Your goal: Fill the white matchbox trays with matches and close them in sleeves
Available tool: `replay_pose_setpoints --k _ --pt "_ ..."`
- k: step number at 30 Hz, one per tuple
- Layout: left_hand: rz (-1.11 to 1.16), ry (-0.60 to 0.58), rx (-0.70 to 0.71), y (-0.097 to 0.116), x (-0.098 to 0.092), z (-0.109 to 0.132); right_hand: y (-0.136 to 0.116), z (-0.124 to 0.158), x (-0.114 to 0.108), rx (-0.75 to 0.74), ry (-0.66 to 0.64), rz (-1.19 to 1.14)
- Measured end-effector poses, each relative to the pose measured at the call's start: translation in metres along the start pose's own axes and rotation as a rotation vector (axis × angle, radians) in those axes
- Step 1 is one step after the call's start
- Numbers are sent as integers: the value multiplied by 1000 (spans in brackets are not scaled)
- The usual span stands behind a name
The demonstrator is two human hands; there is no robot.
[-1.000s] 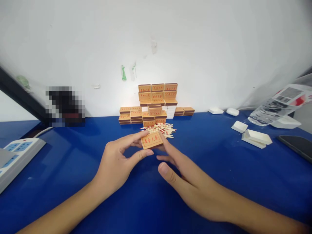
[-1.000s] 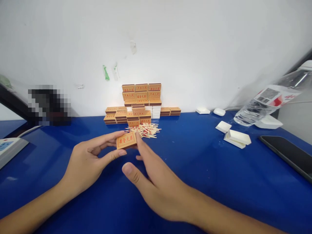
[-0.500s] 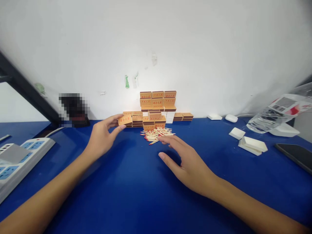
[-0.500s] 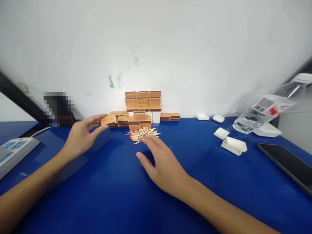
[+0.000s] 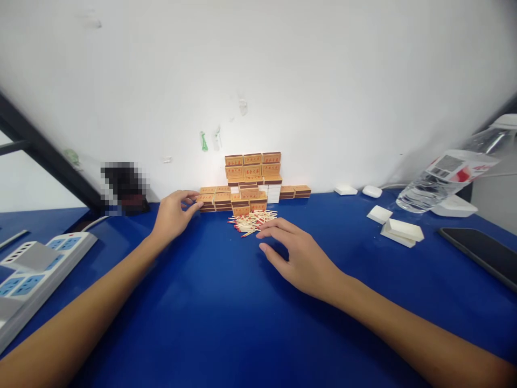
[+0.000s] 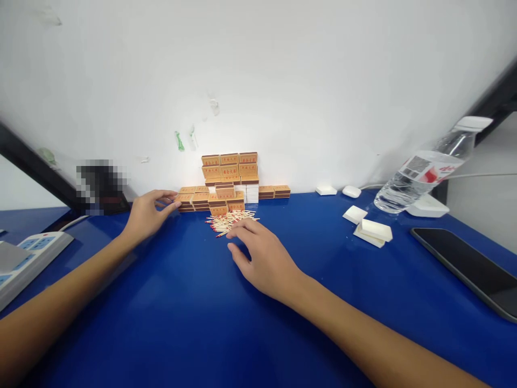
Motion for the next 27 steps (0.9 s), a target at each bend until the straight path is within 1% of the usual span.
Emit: replay_pose_setpoints --k 4,6,8,9,10,11,12,13,14,16,19,21,24,26,27 --pt "-72 32 44 9 0 2 2 -2 -1 -7 6 20" --pt "-105 64 66 19 -7 6 7 -5 -7 -8 25 75" --pt "-117 87 98 34 -14 14 20 -12 -16 -1 37 171" --pt "-111 87 128 44 -17 20 29 -17 -21 13 37 225" --pt "-80 58 187 57 -18 26 41 -23 -28 40 35 280" --pt "-19 4 249 71 -16 35 56 -30 -36 91 31 325" --pt "49 -47 300 82 -14 43 73 -37 -45 161 39 365" --pt "96 -65 328 90 -14 49 92 -44 -54 266 48 400" --pt "128 -62 340 95 -15 54 114 -49 -65 403 67 421" --pt "164 -76 353 99 -14 61 141 -59 -85 523 122 480" --pt "178 -104 349 95 -12 68 164 -66 -108 611 136 525" --pt "189 -114 358 94 -12 71 171 -64 -128 640 133 555" --pt "207 -117 385 97 -14 74 177 -58 -167 652 166 706" --pt "211 -109 398 101 -15 76 183 -57 -181 638 121 769" --pt "211 -105 404 102 -15 76 188 -57 -183 630 87 783"
Point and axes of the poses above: each hand's wrist, its own z-axis away from the middle knuckle, its own x-axis out of the palm, y = z × x, the point moved 9 cm from there along -z, towards the middle knuckle, and after that the axes turned 15 degrees about y, right-handed, at the moved point
